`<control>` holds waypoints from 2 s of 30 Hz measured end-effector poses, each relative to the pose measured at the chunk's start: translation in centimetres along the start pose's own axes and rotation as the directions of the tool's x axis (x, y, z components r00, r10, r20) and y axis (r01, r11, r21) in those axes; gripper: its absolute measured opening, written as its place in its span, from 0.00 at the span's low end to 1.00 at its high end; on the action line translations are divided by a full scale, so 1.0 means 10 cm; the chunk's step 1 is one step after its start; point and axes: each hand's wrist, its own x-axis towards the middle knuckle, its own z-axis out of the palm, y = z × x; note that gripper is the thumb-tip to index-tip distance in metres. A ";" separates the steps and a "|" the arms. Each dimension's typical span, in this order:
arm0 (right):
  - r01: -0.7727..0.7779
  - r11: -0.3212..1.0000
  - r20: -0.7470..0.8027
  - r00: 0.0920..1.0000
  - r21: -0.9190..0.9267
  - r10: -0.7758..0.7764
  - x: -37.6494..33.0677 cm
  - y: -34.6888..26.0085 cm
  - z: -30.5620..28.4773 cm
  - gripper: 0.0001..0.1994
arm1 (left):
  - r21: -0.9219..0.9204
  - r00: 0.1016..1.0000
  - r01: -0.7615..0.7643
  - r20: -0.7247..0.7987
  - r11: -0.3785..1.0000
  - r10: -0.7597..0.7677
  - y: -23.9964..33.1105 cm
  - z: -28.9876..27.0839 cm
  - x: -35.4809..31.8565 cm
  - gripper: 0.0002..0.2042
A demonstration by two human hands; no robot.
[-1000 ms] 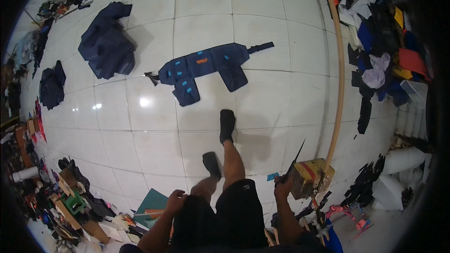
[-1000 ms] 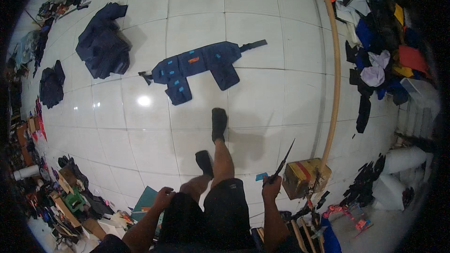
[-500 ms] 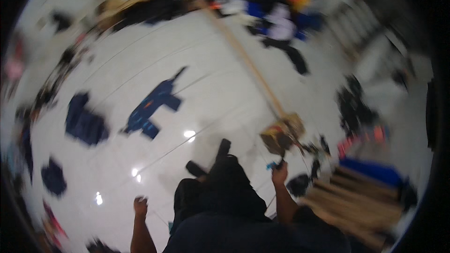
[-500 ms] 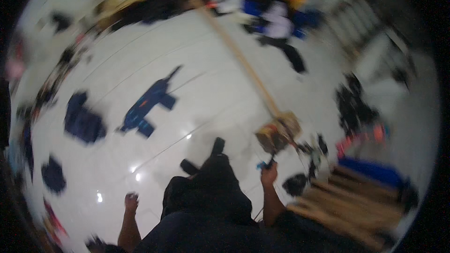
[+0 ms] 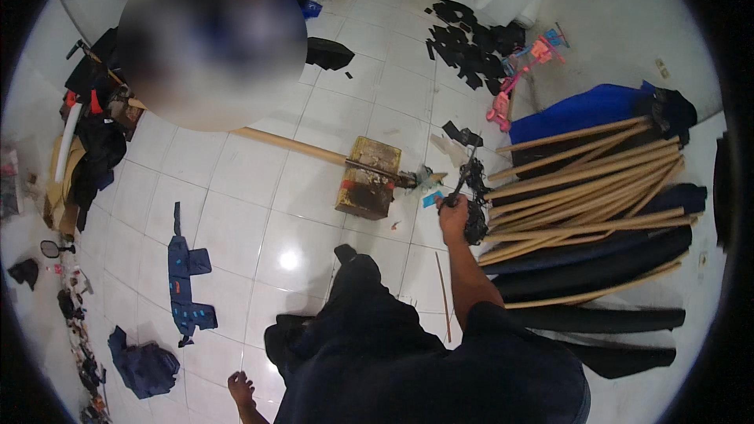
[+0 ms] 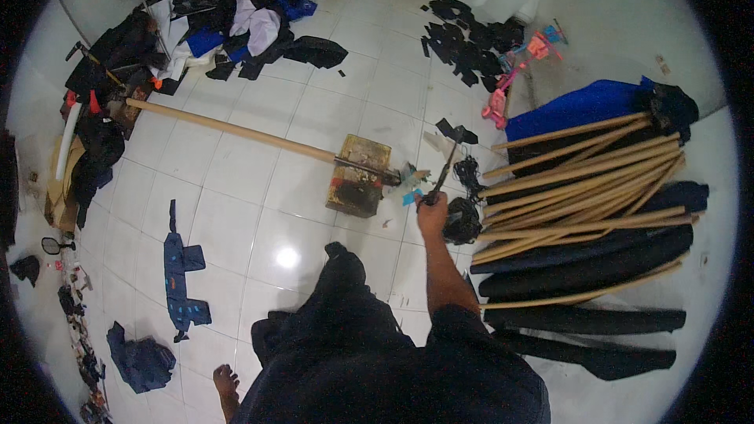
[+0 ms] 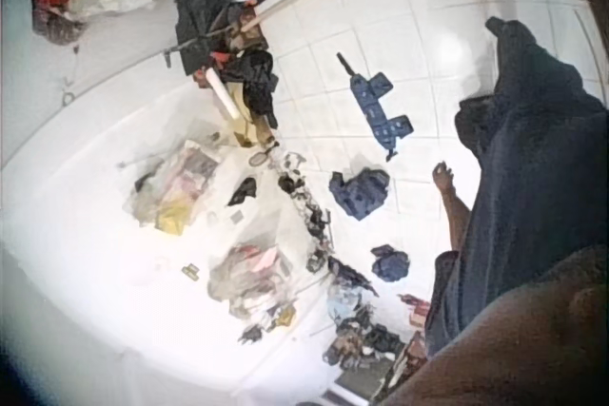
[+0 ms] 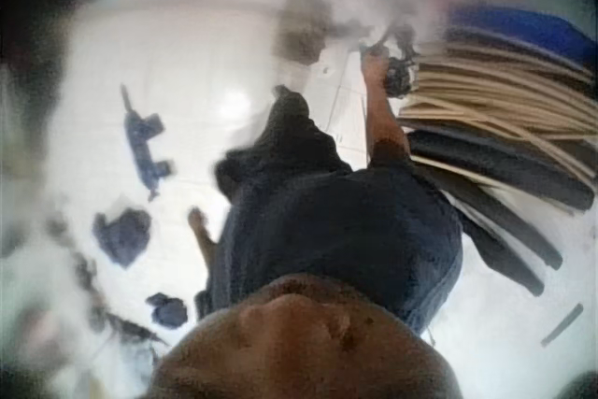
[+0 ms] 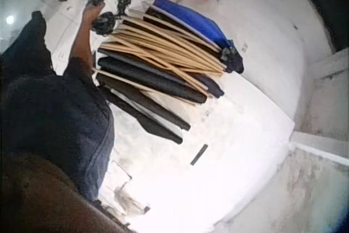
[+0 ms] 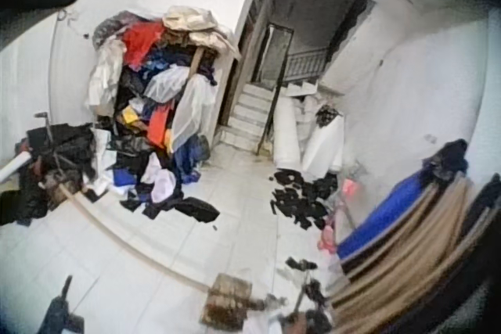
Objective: The person uses shears to cut a strip of blue textile from a larger blue fabric piece on the floor, then walks over to a fan to retrieve and cut other black textile components.
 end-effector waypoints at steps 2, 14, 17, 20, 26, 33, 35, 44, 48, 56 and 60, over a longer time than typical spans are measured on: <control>0.052 0.997 0.079 0.996 -0.065 -0.046 0.56 0.01 0.06 0.19 | 0.020 0.996 -0.087 0.037 0.996 0.086 0.42 0.39 -0.11 0.19; 0.825 0.274 0.866 0.496 -0.495 0.070 2.54 0.39 0.62 0.34 | 0.005 0.974 -0.205 -0.098 0.979 0.204 0.80 1.37 -1.40 0.18; 0.783 0.366 0.846 0.532 -0.503 0.026 2.56 0.75 0.64 0.24 | 0.197 0.981 0.060 -0.191 0.979 -0.022 -0.07 1.31 -1.50 0.26; 0.935 0.110 0.942 0.335 -0.337 0.039 2.19 0.58 0.78 0.12 | 0.295 0.934 0.219 -0.339 0.930 -0.113 -0.66 1.12 -2.05 0.26; 0.380 0.730 0.721 0.657 -0.568 0.219 2.36 0.53 0.75 0.22 | 0.157 0.934 0.199 -0.328 0.967 -0.139 -1.01 1.52 -2.20 0.26; 0.248 0.676 0.593 0.730 -0.694 0.341 2.31 0.42 0.70 0.25 | 0.031 0.952 0.034 -0.305 0.999 -0.023 -0.09 1.51 -2.00 0.25; 0.234 0.673 0.576 0.742 -0.702 0.343 2.22 0.40 0.70 0.27 | 0.028 0.941 -0.027 -0.336 0.999 0.035 -0.08 1.48 -1.92 0.25; 0.076 0.680 0.345 0.899 -0.730 0.270 1.93 0.19 0.45 0.33 | -0.030 0.955 0.059 -0.291 0.998 -0.065 -0.41 1.33 -1.73 0.25; 0.038 0.809 0.146 0.987 -0.586 0.060 1.71 -0.22 0.40 0.36 | 0.037 0.945 0.112 -0.314 0.993 -0.095 -0.85 1.07 -1.52 0.24; 0.552 0.794 0.457 0.792 -0.256 -0.404 0.12 -1.58 1.14 0.26 | -0.196 0.939 0.126 -0.292 0.972 -0.180 -1.16 0.26 -1.06 0.24; 0.659 0.704 0.666 0.653 -0.264 -0.360 -1.07 -1.81 1.48 0.18 | -0.283 0.922 0.099 -0.334 0.954 -0.195 -1.21 -0.13 -0.74 0.23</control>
